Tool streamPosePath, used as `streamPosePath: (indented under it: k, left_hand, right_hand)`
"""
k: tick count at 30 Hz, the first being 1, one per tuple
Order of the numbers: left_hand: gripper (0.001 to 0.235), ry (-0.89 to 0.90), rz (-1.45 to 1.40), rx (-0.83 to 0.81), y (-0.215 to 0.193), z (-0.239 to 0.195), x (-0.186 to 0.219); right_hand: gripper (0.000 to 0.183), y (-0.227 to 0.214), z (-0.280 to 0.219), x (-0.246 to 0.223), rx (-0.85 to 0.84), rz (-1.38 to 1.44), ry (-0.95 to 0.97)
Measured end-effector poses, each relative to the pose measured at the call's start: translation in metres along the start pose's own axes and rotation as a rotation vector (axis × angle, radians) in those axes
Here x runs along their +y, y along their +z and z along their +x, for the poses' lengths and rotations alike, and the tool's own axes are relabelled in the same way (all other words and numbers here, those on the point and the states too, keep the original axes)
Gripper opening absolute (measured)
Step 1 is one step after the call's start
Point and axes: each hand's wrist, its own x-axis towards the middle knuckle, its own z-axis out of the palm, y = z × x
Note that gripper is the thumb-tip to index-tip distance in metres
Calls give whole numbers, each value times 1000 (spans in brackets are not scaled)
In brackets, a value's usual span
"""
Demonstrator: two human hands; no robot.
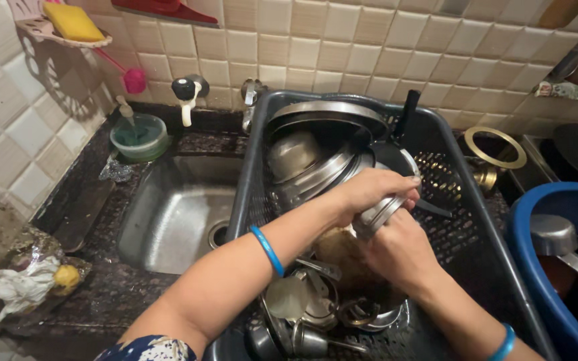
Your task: The person wipes a variety of metal plates, bowls, and lids with a cloth, placing some in a drying rack and others into a plastic tub.
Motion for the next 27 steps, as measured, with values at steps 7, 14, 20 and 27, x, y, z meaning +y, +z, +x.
streamPosePath:
  k: [7, 14, 20, 27]
  left_hand:
    - [30, 469, 205, -36, 7, -3, 0]
    - [40, 225, 115, 70, 13, -4, 1]
    - [39, 253, 14, 21, 13, -5, -2]
    - [39, 335, 14, -37, 16, -2, -1]
  right_hand:
    - [16, -7, -5, 8, -56, 956, 785]
    - [30, 0, -5, 3, -20, 392, 322]
    - [27, -11, -3, 1, 34, 411, 408]
    - [30, -25, 3, 6, 88, 1174, 770]
